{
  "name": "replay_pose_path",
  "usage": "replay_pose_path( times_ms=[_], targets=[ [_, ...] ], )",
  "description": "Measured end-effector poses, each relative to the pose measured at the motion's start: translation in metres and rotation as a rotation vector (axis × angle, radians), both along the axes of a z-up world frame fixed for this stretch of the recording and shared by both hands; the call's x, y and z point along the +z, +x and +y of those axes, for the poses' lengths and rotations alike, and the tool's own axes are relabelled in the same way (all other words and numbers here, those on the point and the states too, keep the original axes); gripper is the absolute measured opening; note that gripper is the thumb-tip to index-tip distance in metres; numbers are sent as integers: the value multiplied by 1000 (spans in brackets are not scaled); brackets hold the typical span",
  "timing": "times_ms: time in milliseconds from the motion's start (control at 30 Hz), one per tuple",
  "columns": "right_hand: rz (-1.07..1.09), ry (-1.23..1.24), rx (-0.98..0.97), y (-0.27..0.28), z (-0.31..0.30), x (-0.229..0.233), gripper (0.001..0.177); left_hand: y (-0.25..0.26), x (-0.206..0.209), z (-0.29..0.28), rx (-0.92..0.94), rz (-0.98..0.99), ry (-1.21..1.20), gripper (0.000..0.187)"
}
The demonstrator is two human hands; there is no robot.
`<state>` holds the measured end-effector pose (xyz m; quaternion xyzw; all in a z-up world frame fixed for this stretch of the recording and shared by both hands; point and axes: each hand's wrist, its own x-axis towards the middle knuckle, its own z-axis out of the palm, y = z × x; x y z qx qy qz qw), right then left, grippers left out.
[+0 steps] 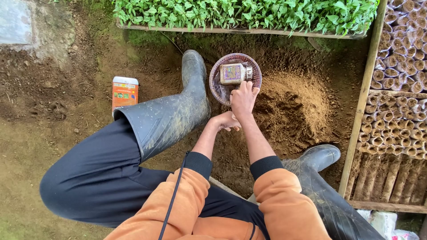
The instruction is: The person sits on the ground and repeatedly scoops soil with their hands, packs it into small plastic seedling pots, and places the filled pots into a wooden tray. The person also handles small seed packets from a bowl nearby.
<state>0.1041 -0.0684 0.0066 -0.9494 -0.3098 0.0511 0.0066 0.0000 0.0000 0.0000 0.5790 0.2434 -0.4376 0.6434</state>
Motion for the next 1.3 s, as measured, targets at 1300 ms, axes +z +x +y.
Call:
replay_pose_path(
  times_ms=[1300],
  targets=[
    [498, 879, -277, 23, -62, 19, 7, 58, 129, 48, 424, -352, 409, 47]
  ],
)
